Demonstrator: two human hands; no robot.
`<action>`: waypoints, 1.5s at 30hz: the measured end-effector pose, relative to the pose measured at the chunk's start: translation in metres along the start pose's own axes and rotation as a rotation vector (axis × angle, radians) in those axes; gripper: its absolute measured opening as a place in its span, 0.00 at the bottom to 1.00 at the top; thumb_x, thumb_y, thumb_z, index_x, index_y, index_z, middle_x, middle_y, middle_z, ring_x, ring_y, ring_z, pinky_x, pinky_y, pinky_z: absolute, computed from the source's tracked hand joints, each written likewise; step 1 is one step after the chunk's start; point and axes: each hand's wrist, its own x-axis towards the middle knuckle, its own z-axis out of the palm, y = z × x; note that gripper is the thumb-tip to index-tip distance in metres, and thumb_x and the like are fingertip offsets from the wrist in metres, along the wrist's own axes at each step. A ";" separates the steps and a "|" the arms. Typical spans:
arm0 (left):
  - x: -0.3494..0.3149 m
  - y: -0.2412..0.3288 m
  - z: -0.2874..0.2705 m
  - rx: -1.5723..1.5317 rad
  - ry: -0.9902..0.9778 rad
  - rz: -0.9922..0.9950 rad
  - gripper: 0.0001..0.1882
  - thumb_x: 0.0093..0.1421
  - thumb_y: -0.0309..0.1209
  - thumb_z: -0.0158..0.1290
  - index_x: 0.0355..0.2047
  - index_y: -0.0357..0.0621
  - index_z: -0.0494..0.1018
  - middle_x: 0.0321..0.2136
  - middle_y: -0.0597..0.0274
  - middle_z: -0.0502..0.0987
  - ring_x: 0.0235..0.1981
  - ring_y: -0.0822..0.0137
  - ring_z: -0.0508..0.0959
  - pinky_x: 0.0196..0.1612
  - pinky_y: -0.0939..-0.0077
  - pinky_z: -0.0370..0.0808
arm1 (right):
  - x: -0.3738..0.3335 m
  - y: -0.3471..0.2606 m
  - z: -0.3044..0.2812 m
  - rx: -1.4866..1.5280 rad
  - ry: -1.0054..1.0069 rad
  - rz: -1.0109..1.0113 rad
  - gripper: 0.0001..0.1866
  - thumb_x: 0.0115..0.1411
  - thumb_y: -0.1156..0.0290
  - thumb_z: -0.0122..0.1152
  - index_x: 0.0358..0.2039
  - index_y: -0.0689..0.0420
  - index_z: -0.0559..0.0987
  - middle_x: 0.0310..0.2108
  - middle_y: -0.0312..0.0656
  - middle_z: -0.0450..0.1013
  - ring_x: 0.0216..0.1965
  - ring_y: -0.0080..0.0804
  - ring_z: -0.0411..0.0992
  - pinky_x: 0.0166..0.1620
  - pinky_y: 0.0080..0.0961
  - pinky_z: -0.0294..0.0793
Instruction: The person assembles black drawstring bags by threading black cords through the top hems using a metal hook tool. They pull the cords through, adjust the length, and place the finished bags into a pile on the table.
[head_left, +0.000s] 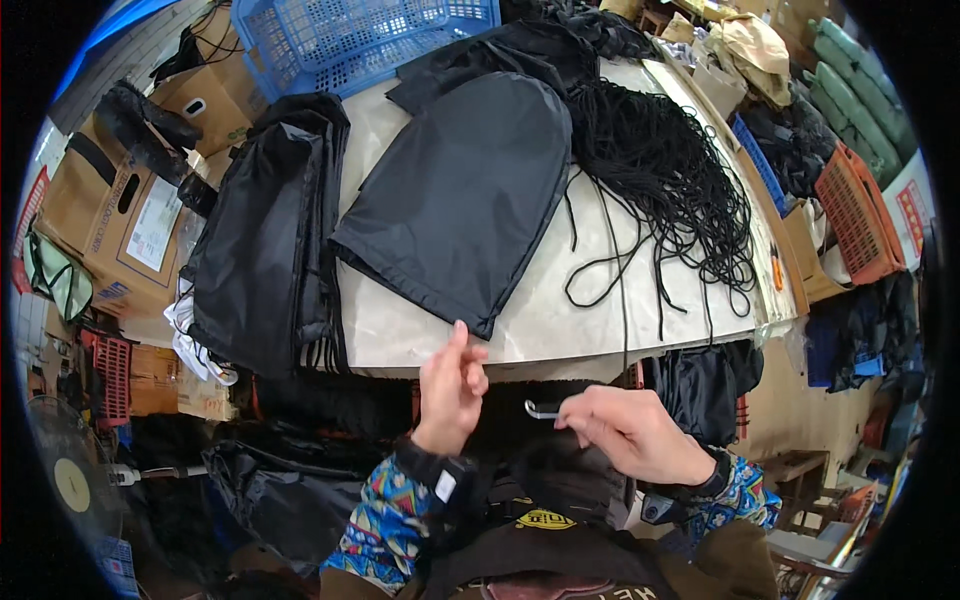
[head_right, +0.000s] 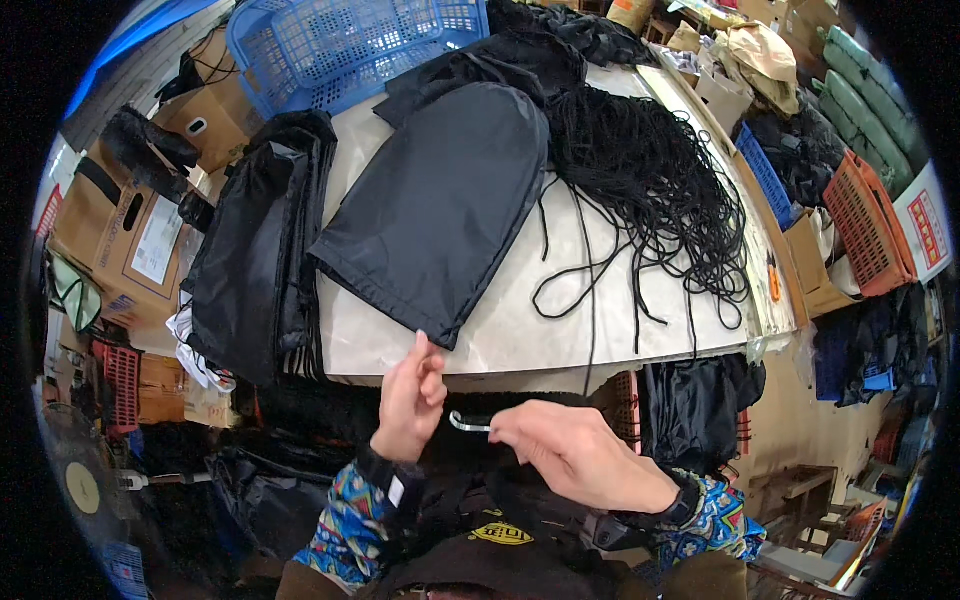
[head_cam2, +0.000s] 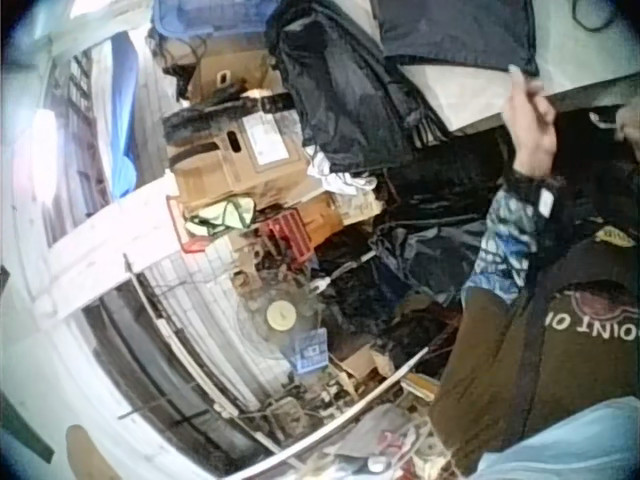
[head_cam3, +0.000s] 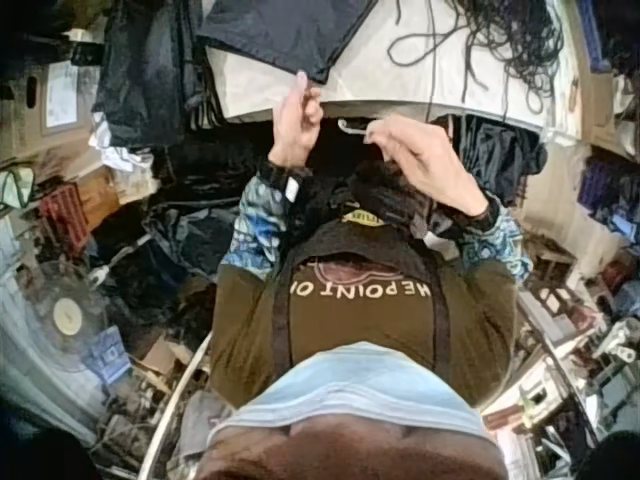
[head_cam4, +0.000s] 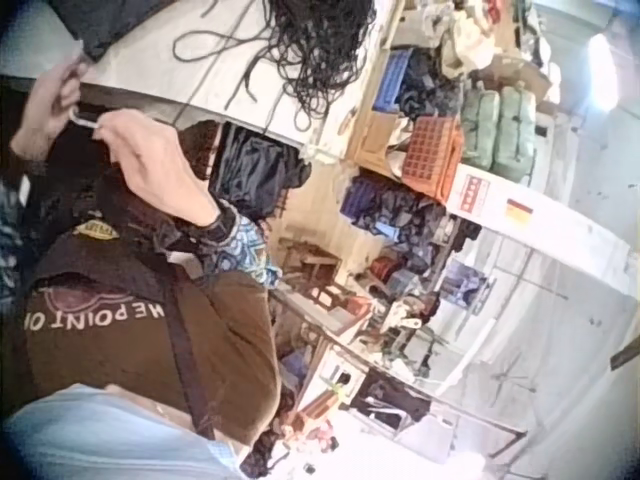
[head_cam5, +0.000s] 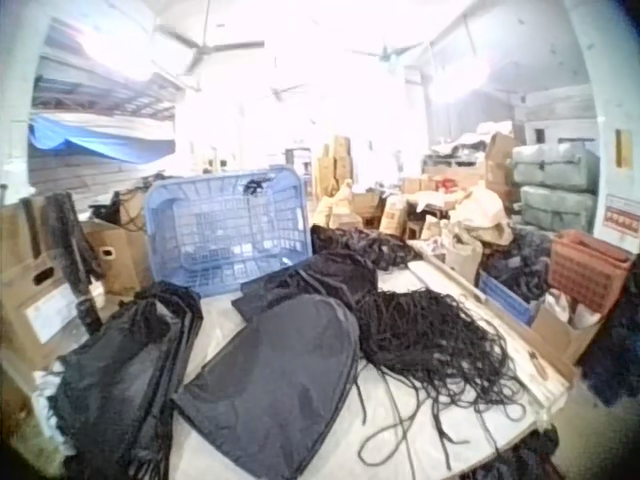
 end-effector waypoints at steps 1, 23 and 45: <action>0.014 0.001 0.001 -0.048 0.055 -0.071 0.12 0.61 0.37 0.53 0.26 0.45 0.67 0.18 0.68 0.68 0.10 0.81 0.60 0.13 0.86 0.56 | 0.002 0.001 0.001 0.026 0.060 0.027 0.06 0.60 0.78 0.52 0.38 0.64 0.74 0.25 0.47 0.71 0.22 0.36 0.71 0.28 0.23 0.70; -0.029 0.000 0.024 0.157 -0.176 0.128 0.08 0.62 0.33 0.51 0.30 0.41 0.72 0.25 0.63 0.77 0.24 0.74 0.76 0.18 0.85 0.69 | 0.053 0.055 0.036 -0.144 0.485 -0.090 0.08 0.53 0.78 0.59 0.35 0.65 0.75 0.25 0.47 0.72 0.23 0.38 0.73 0.26 0.28 0.70; -0.023 0.007 0.038 0.238 -0.057 0.380 0.13 0.60 0.34 0.54 0.23 0.42 0.68 0.17 0.63 0.73 0.16 0.74 0.72 0.19 0.81 0.70 | 0.030 0.033 0.010 -0.626 0.149 -0.090 0.20 0.56 0.73 0.54 0.50 0.54 0.66 0.29 0.46 0.69 0.25 0.47 0.72 0.26 0.37 0.72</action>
